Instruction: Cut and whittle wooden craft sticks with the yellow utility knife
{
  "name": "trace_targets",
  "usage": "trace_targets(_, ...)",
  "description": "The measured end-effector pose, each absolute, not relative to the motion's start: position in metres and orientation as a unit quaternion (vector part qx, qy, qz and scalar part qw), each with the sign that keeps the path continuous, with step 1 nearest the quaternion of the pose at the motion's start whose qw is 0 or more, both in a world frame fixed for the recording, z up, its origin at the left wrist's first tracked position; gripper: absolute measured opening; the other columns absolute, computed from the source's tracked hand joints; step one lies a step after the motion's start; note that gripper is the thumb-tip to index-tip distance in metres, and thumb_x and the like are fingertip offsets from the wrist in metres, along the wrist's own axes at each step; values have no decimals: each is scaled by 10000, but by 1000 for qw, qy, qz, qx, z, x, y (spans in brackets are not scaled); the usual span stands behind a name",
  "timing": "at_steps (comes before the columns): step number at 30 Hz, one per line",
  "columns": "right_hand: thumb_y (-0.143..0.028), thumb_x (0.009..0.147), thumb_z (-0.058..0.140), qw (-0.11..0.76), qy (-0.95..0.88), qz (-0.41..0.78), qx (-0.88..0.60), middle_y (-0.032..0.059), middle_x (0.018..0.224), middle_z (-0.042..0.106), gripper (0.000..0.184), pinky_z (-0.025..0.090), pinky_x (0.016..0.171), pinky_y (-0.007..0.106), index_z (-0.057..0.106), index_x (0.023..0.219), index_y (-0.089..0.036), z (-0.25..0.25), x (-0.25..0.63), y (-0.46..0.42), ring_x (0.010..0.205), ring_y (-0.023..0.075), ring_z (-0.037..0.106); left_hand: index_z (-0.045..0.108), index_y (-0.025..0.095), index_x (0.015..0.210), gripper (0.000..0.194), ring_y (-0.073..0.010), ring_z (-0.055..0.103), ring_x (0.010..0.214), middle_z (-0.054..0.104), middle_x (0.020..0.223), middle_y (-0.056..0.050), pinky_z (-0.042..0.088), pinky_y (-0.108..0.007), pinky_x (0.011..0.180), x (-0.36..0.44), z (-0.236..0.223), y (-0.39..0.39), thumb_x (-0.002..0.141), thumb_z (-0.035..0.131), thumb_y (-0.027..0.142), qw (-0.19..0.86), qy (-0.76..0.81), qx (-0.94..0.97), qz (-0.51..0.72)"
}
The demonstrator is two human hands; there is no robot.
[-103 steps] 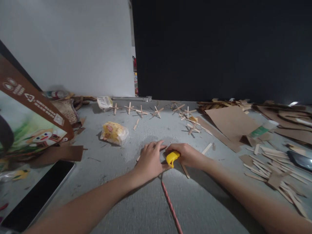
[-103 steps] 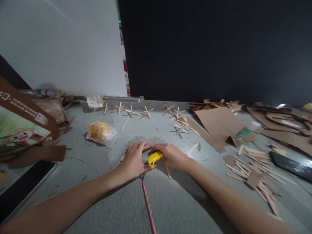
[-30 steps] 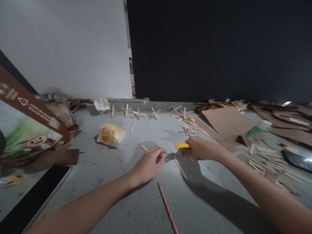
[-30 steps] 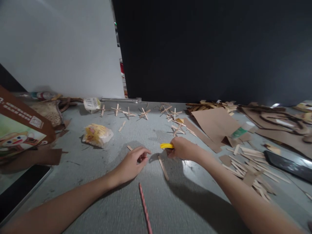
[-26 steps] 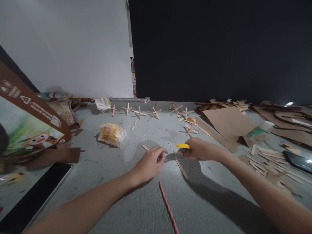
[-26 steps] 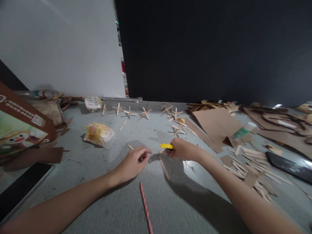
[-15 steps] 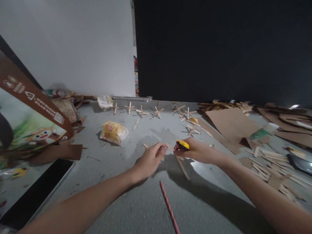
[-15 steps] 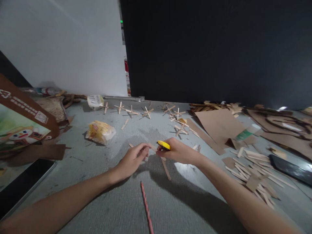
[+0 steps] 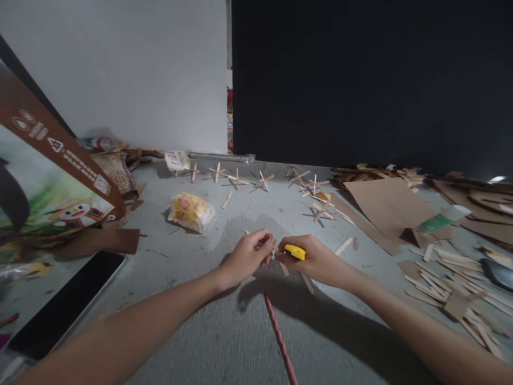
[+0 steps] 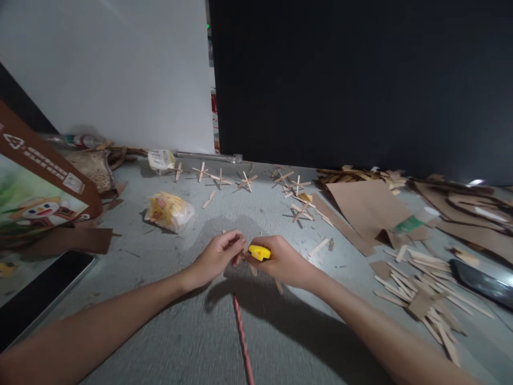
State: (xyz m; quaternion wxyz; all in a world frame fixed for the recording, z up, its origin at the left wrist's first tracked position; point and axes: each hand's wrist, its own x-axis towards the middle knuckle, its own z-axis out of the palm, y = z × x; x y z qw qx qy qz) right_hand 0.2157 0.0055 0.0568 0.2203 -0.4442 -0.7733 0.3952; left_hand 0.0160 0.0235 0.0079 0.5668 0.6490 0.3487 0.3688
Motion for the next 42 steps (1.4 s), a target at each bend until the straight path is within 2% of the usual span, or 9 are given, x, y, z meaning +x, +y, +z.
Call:
trace_targets(5, -670, 1004, 558, 235, -780, 363, -453, -34, 622, 480, 563, 333, 597, 273, 601, 706, -194, 52, 215, 6, 618, 128, 385, 535, 225, 851, 422, -109, 445, 556, 532, 645, 55, 347, -244, 558, 14, 7, 22, 1003, 553, 618, 570, 348, 658, 350)
trace_targets(9, -685, 1024, 541, 247, -783, 347, -453, -26, 621, 506, 590, 335, 589, 268, 639, 722, -188, 51, 216, 6, 607, 129, 398, 516, 229, 829, 431, -105, 441, 539, 538, 629, 53, 336, -236, 533, 15, 9, 21, 1008, 551, 619, 572, 353, 649, 356)
trace_targets(13, -657, 1010, 594, 249, -785, 358, -439, -9, 657, 595, 526, 371, 601, 257, 668, 784, -187, 51, 216, 6, 611, 131, 460, 502, 230, 819, 458, -99, 436, 519, 536, 624, 58, 350, -230, 524, 15, 10, 21, 999, 564, 646, 573, 354, 638, 373)
trace_targets(23, -531, 1031, 548, 320, -770, 324, -448, 18, 719, 657, 419, 438, 640, 268, 696, 841, -189, 40, 214, 4, 657, 153, 545, 493, 226, 825, 477, -81, 404, 488, 521, 616, 68, 327, -214, 497, 15, 7, 21, 1007, 535, 666, 548, 370, 632, 404)
trace_targets(27, -482, 1012, 583, 319, -778, 323, -435, 28, 722, 675, 342, 448, 641, 281, 687, 854, -197, 40, 215, 3, 647, 158, 538, 511, 224, 854, 485, -78, 413, 464, 530, 631, 68, 340, -211, 466, 15, 6, 21, 1009, 540, 683, 562, 372, 606, 423)
trace_targets(32, -478, 1009, 586, 322, -777, 319, -436, 35, 723, 674, 342, 445, 634, 284, 684, 834, -201, 37, 215, 2, 647, 162, 536, 575, 216, 985, 483, -90, 510, 511, 602, 753, 42, 416, -220, 493, 15, 3, 20, 1001, 578, 699, 577, 345, 622, 401)
trace_targets(36, -442, 1010, 599, 309, -789, 315, -428, 43, 758, 706, 295, 456, 642, 291, 712, 883, -201, 31, 216, 1, 658, 170, 572, 634, 198, 1038, 443, -109, 570, 595, 633, 781, 19, 454, -229, 556, 16, 2, 18, 1006, 636, 640, 532, 346, 662, 399)
trace_targets(39, -408, 1048, 548, 369, -775, 253, -446, 46, 788, 705, 268, 476, 655, 307, 727, 1009, -213, 25, 219, 2, 667, 182, 596, 596, 202, 988, 460, -113, 592, 576, 658, 786, 6, 450, -224, 508, 17, -1, 20, 1022, 592, 661, 523, 375, 632, 432)
trace_targets(42, -446, 1058, 528, 528, -708, 98, -460, 75, 885, 679, 274, 526, 765, 368, 705, 1043, -237, 17, 227, 5, 805, 232, 649, 503, 222, 965, 495, -125, 681, 592, 740, 983, -56, 488, -228, 459, 18, -6, 26, 993, 593, 709, 555, 384, 576, 461)
